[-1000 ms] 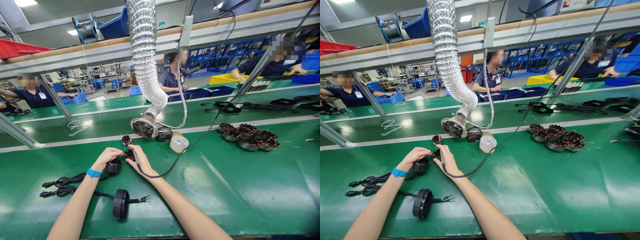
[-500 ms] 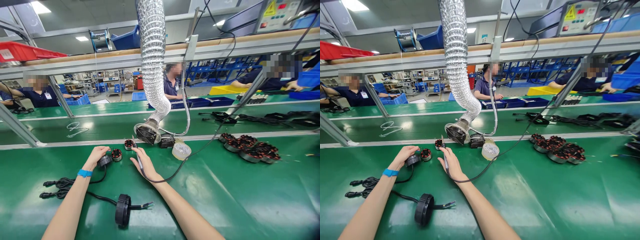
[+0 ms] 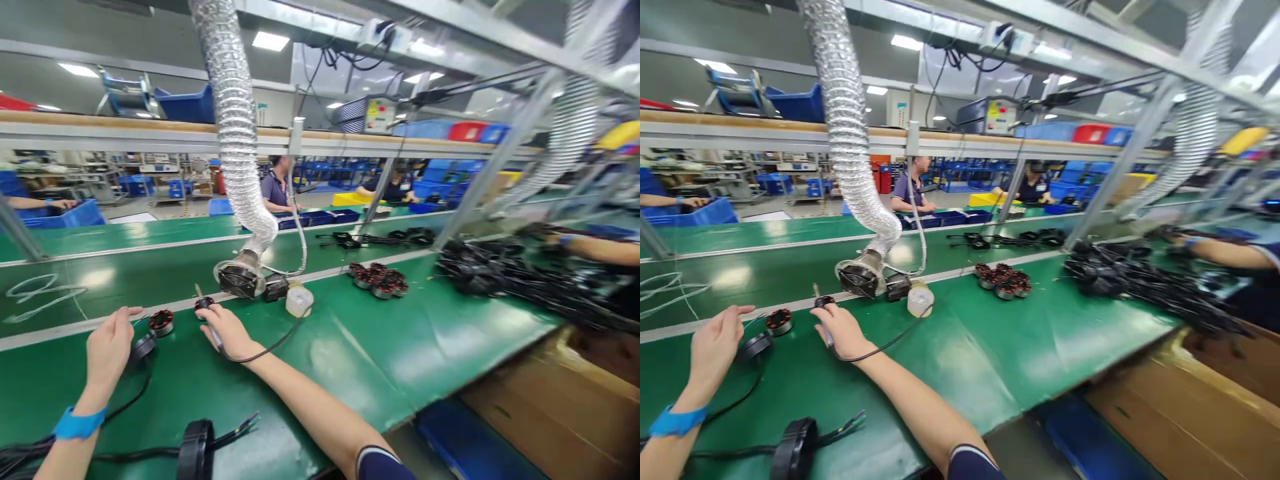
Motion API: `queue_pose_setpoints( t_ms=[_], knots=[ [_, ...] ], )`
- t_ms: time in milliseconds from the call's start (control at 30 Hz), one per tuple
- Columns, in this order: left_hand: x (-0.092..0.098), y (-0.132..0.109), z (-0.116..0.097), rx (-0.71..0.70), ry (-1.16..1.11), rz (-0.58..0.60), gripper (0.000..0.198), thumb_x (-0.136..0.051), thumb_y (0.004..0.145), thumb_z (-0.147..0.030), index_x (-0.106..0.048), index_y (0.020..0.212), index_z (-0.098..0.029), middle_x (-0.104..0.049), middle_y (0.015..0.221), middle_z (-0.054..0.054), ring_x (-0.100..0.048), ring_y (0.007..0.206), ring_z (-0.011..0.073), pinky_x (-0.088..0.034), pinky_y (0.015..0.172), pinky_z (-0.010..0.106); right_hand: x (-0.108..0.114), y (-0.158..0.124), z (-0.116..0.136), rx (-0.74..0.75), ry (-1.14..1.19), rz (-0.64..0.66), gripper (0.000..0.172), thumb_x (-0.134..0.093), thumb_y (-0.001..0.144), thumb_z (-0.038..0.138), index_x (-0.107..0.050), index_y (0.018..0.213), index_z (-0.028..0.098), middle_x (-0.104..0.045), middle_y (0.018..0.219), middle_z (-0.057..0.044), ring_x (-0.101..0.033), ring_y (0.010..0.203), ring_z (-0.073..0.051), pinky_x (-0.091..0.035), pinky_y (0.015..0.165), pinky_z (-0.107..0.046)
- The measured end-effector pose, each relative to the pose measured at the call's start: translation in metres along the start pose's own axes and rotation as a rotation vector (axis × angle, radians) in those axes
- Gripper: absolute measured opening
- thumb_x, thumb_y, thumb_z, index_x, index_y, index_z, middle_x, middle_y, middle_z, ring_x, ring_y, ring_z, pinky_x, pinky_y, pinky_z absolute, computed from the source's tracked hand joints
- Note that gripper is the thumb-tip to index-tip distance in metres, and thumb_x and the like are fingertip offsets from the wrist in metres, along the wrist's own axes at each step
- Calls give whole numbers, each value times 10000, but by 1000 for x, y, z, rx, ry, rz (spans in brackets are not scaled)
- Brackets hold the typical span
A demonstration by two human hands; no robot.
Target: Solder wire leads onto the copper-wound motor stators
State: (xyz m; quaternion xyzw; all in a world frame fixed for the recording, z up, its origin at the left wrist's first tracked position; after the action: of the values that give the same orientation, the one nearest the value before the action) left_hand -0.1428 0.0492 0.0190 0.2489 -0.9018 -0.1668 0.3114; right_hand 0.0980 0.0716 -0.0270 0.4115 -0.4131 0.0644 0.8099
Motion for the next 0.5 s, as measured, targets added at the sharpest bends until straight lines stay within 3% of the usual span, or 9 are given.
queue_pose_setpoints(
  t_ms=[67,133,233,300,400,500],
  knots=[
    [-13,-6,-9,7,40,178,504,-378,877,-581,-711,884,-204,-478,493,-21,-461,495,179,-335,505,271,-5,3,-6,17,-57,23,400,-575,893,206,-492,1284,230,-568,1183,-89,-603,1007,-222,-487,893,-329],
    [-30,-20,-23,-2,56,448,548,-403,824,-653,-725,826,-209,-440,448,-20,-459,480,191,-343,503,279,-11,9,-14,16,-90,33,411,-565,901,208,-471,1300,233,-552,1193,-82,-598,992,-213,-481,881,-318],
    [-53,-57,-54,-127,84,872,556,-459,793,-682,-700,633,-207,-535,509,17,-504,535,192,-378,547,281,-21,19,-24,22,-114,51,396,-539,927,215,-452,1312,248,-542,1164,-66,-590,954,-197,-472,861,-305],
    [-61,-85,-76,-254,98,1078,492,-507,820,-608,-717,632,-205,-642,670,34,-554,628,185,-397,598,265,-27,25,-28,19,-126,61,377,-519,939,198,-456,1308,243,-542,1132,-63,-581,947,-194,-462,866,-308],
    [-68,-117,-96,-368,88,1251,286,-627,799,-465,-782,807,-225,-708,844,21,-613,741,170,-421,678,230,-29,28,-30,-15,-113,52,372,-518,932,151,-475,1291,238,-544,1121,-66,-568,981,-196,-441,910,-328],
    [-72,-128,-97,-359,55,1322,225,-745,711,-399,-800,841,-223,-745,845,23,-657,769,178,-439,689,209,-27,23,-26,-41,-52,25,405,-544,897,106,-488,1278,232,-544,1156,-85,-548,1056,-218,-433,941,-365]
  ],
)
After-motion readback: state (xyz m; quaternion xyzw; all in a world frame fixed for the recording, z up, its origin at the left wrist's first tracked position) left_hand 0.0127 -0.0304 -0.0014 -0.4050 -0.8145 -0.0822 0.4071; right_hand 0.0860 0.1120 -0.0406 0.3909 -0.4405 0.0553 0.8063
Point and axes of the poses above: each hand's wrist, its own y-axis towards the middle knuckle, its own x-axis out of the back of the hand, z = x × y, the point moved 5 cm from there along y, towards the middle knuckle
